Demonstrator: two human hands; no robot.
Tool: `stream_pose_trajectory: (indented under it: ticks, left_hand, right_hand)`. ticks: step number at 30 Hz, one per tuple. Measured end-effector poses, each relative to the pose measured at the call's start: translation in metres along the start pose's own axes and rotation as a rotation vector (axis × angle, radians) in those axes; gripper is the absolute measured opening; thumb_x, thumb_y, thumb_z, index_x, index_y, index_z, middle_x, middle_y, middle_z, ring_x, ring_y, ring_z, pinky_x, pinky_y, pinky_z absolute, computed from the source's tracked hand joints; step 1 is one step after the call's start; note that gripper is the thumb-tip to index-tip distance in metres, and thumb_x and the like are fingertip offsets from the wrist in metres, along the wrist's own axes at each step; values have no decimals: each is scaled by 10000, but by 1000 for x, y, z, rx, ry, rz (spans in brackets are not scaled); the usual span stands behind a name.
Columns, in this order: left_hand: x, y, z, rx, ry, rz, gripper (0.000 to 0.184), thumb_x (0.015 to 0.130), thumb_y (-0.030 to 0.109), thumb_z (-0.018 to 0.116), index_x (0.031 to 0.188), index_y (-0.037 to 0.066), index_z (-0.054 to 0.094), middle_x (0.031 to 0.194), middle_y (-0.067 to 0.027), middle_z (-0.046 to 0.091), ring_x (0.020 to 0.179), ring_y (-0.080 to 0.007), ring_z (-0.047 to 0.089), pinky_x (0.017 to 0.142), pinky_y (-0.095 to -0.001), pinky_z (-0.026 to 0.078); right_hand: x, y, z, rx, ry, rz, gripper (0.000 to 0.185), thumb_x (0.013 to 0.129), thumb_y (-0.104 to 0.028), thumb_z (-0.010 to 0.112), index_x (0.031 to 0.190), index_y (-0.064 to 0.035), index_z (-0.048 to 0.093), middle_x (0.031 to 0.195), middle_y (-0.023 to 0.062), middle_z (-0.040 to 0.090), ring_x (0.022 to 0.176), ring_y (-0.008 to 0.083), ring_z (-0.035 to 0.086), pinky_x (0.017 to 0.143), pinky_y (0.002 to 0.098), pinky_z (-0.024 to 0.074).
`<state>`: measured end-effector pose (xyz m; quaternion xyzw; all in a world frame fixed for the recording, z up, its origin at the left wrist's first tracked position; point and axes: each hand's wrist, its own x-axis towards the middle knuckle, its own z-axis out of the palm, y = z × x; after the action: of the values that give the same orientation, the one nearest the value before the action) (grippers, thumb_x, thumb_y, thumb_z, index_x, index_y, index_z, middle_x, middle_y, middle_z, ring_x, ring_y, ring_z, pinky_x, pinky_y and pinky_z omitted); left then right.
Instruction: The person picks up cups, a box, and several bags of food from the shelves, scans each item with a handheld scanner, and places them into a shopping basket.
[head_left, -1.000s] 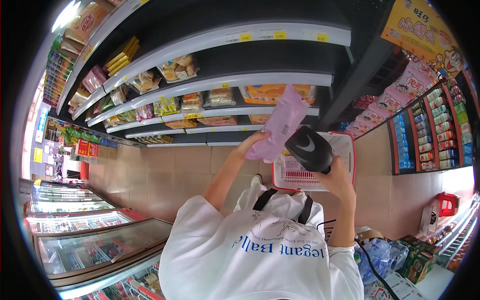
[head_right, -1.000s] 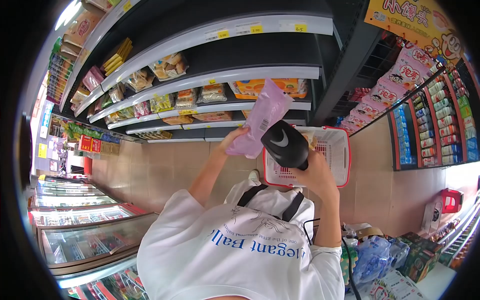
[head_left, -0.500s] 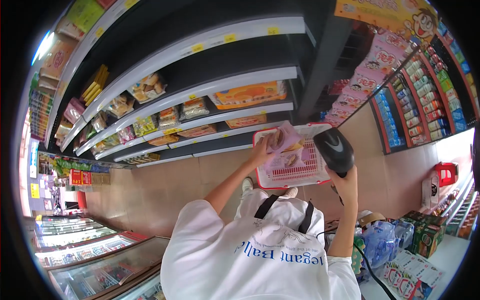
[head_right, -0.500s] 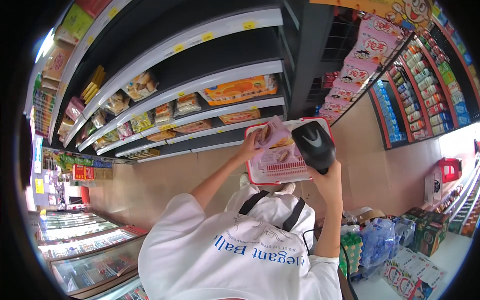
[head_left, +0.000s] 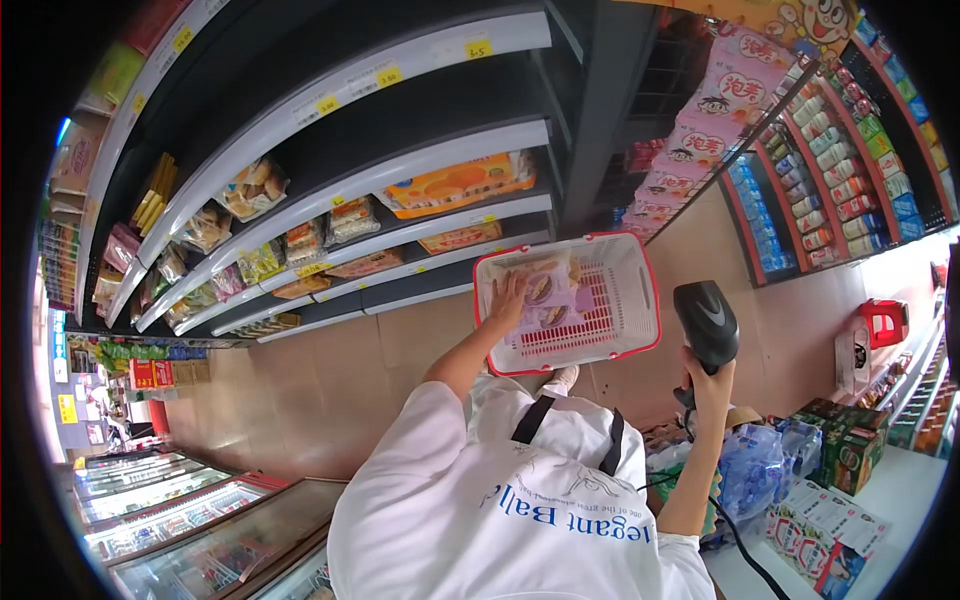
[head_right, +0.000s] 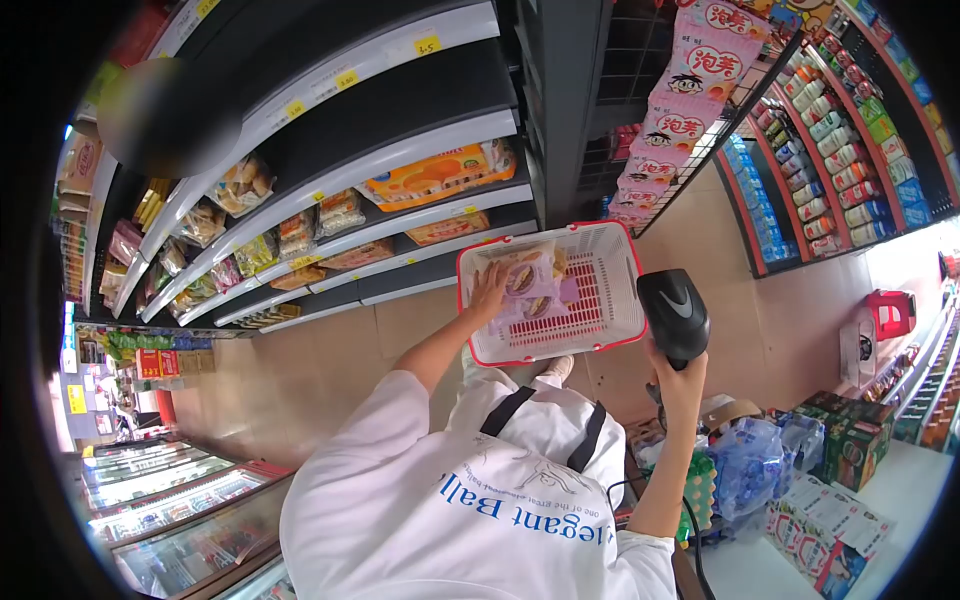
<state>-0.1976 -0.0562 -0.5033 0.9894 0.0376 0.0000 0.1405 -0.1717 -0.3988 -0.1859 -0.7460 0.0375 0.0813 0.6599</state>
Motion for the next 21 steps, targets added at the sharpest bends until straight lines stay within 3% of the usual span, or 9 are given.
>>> stream_pose_trajectory:
  ticks: [1, 5, 7, 11, 13, 15, 17, 21]
  left_hand:
    - [-3, 1, -7, -18, -68, -13, 801, 712, 87, 679, 1408, 124, 285, 1398, -181, 293, 1318, -401, 283, 1026, -628, 265]
    - [-22, 6, -23, -73, 10, -76, 790, 742, 129, 686, 1414, 126, 270, 1406, -185, 296, 1308, -410, 302, 1032, -574, 301]
    - [-36, 6, -22, -292, 213, -82, 711, 763, 131, 676, 1378, 115, 319, 1353, -188, 358, 1248, -400, 378, 1015, -486, 355]
    - [-89, 7, -18, -514, 328, -114, 317, 825, 128, 628, 1116, 36, 544, 1082, -160, 544, 1060, -337, 531, 883, -411, 454]
    - [-110, 17, -28, -769, 268, -445, 188, 879, 172, 602, 989, 19, 608, 927, -132, 611, 884, -264, 620, 773, -356, 503]
    - [-126, -3, 16, -936, 429, -487, 204, 906, 225, 590, 932, 27, 630, 850, -101, 659, 764, -197, 654, 700, -309, 513]
    - [-128, 8, -7, -1053, 422, -549, 223, 917, 237, 568, 949, 24, 626, 841, -83, 689, 793, -184, 668, 727, -304, 508]
    - [-104, 27, -57, -1029, 389, -548, 251, 928, 251, 548, 961, 13, 622, 873, -83, 696, 841, -174, 670, 738, -301, 505]
  right_hand:
    - [3, 1, 1, 9, -33, -3, 146, 773, -38, 699, 866, 2, 593, 588, -18, 520, 426, 65, 455, 402, 219, 348]
    - [10, -4, 17, 61, -24, -30, 134, 781, -37, 689, 864, -1, 590, 584, -16, 514, 431, 68, 453, 407, 222, 347]
    - [16, -12, 25, 112, -18, 26, 120, 795, -39, 680, 861, -2, 587, 569, -8, 510, 428, 75, 450, 410, 228, 348]
    - [27, -15, 31, 200, -131, 8, 227, 839, -47, 629, 1026, -27, 503, 677, 41, 527, 488, 111, 487, 448, 245, 387]
    - [31, -20, 39, 455, -150, 18, 272, 832, -33, 643, 1069, -8, 511, 657, 49, 538, 493, 110, 487, 439, 236, 371]
    - [36, -35, 40, 450, -220, -10, 336, 843, -69, 602, 1144, -14, 465, 721, 77, 545, 529, 134, 503, 481, 248, 396]
    - [43, -45, 43, 658, -391, -80, 343, 835, -106, 559, 1152, -13, 469, 760, 93, 548, 539, 149, 506, 518, 260, 411]
    - [52, -64, 57, 710, -520, -236, 376, 819, -106, 528, 1174, -5, 458, 810, 107, 545, 663, 162, 531, 620, 279, 432]
